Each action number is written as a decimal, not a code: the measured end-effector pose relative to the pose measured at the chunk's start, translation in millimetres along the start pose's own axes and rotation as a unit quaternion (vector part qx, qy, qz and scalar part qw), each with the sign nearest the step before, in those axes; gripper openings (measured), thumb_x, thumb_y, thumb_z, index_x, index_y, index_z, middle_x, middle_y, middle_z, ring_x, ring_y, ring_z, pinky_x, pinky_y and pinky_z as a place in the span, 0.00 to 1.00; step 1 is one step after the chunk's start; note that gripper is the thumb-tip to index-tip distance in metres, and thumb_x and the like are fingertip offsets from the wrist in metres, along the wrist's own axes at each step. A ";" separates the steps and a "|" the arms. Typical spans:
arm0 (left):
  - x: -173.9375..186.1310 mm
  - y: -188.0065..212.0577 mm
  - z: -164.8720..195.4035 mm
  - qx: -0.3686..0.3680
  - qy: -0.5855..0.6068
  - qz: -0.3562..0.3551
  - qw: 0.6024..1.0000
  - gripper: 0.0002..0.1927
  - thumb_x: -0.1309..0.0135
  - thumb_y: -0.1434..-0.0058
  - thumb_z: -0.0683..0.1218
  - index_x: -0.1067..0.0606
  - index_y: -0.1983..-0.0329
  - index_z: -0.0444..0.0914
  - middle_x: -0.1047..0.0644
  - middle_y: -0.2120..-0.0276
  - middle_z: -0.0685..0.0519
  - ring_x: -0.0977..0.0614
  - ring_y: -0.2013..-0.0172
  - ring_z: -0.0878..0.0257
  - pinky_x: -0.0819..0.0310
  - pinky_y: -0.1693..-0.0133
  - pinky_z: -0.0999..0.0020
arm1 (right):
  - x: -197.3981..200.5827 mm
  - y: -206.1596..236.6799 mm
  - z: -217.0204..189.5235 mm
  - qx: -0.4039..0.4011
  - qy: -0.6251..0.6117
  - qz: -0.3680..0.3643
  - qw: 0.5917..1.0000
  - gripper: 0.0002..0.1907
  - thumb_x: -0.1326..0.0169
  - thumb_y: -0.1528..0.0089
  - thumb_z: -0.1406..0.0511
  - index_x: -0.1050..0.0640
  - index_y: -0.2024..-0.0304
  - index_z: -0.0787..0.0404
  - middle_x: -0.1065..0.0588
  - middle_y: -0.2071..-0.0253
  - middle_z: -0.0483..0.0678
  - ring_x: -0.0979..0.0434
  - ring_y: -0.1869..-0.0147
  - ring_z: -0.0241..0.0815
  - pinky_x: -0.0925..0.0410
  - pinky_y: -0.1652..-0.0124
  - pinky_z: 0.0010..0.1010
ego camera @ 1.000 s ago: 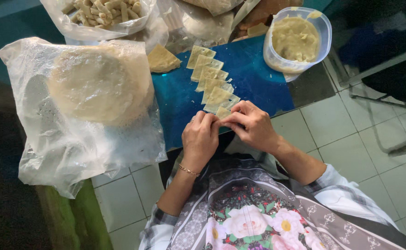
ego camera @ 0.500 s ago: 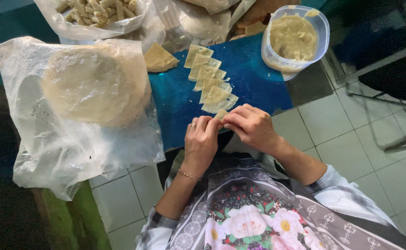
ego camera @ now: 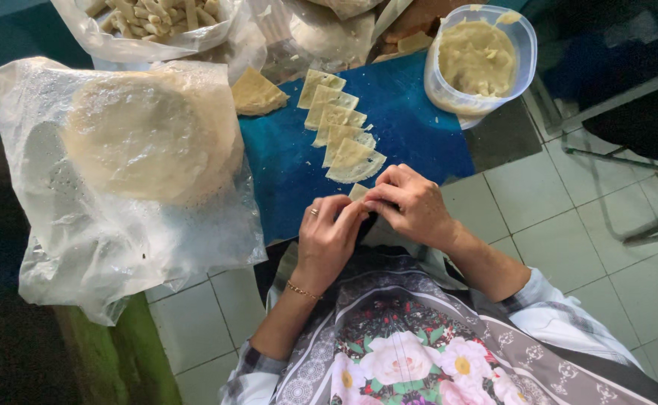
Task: The person sits at a table and works through a stack of thin dough sheets, folding and pressing each sheet into a triangular piece by hand and arranging the finished triangles in a row on a blue board. A container of soft dough paste and a bag of dough pieces sit nearby on the table.
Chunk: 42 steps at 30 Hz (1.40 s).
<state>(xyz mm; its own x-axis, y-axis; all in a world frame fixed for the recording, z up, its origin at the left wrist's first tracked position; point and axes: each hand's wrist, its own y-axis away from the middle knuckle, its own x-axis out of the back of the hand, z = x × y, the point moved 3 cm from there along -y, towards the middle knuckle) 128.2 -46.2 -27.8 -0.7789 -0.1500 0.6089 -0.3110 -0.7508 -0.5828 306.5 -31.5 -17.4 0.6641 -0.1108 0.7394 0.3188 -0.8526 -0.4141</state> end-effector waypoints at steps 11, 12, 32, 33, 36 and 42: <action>-6.5 -3.7 -13.0 0.031 0.009 -0.003 0.999 0.07 0.37 0.39 0.41 0.22 0.59 0.38 0.25 0.62 0.49 0.23 0.61 0.53 0.27 0.59 0.60 | 2.8 10.1 -6.2 0.079 0.078 0.005 0.994 0.08 0.36 0.42 0.65 0.19 0.61 0.54 0.23 0.62 0.41 0.25 0.60 0.43 0.35 0.61 0.37; -6.6 -3.4 -12.1 0.025 0.007 0.006 1.000 0.08 0.37 0.39 0.42 0.22 0.58 0.37 0.25 0.62 0.49 0.23 0.61 0.52 0.27 0.59 0.60 | 2.5 9.3 -3.9 0.070 0.080 0.014 0.994 0.08 0.36 0.42 0.65 0.19 0.60 0.54 0.23 0.62 0.41 0.25 0.60 0.44 0.34 0.60 0.36; 0.9 -3.7 -14.6 0.052 -0.084 -0.025 0.995 0.04 0.43 0.36 0.42 0.27 0.62 0.40 0.28 0.65 0.51 0.23 0.62 0.53 0.31 0.62 0.58 | -12.0 16.7 -15.3 0.102 0.165 0.052 0.980 0.21 0.35 0.41 0.58 0.20 0.47 0.55 0.24 0.49 0.43 0.26 0.47 0.45 0.36 0.47 0.39; 0.8 -4.0 -15.7 0.054 -0.085 -0.032 0.994 0.04 0.43 0.36 0.43 0.27 0.63 0.39 0.28 0.66 0.51 0.23 0.63 0.53 0.31 0.63 0.58 | -12.9 16.2 -14.8 0.100 0.164 0.044 0.980 0.21 0.35 0.41 0.57 0.20 0.47 0.55 0.25 0.50 0.43 0.27 0.47 0.45 0.36 0.47 0.39; -0.3 -5.5 -18.3 0.058 -0.093 -0.033 0.993 0.05 0.44 0.35 0.44 0.28 0.64 0.39 0.29 0.67 0.51 0.24 0.63 0.53 0.31 0.62 0.57 | -14.6 10.4 -11.0 0.104 0.158 0.027 0.982 0.23 0.35 0.43 0.55 0.20 0.48 0.56 0.25 0.52 0.44 0.27 0.48 0.45 0.36 0.48 0.40; -3.8 -10.0 -23.7 0.086 -0.087 -0.016 0.992 0.08 0.46 0.32 0.45 0.29 0.66 0.38 0.30 0.67 0.49 0.23 0.64 0.51 0.31 0.63 0.56 | -14.6 -5.9 -12.9 0.140 0.149 0.030 0.978 0.17 0.35 0.39 0.59 0.19 0.49 0.54 0.23 0.56 0.41 0.24 0.53 0.43 0.35 0.49 0.38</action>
<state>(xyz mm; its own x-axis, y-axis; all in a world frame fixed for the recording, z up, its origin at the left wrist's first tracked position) 121.4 -22.9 -37.1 -0.6602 -0.2210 0.7178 -0.2251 -0.8535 -0.4699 286.2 -31.5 -18.9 0.4737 -0.3368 0.8138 0.4859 -0.6707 -0.5604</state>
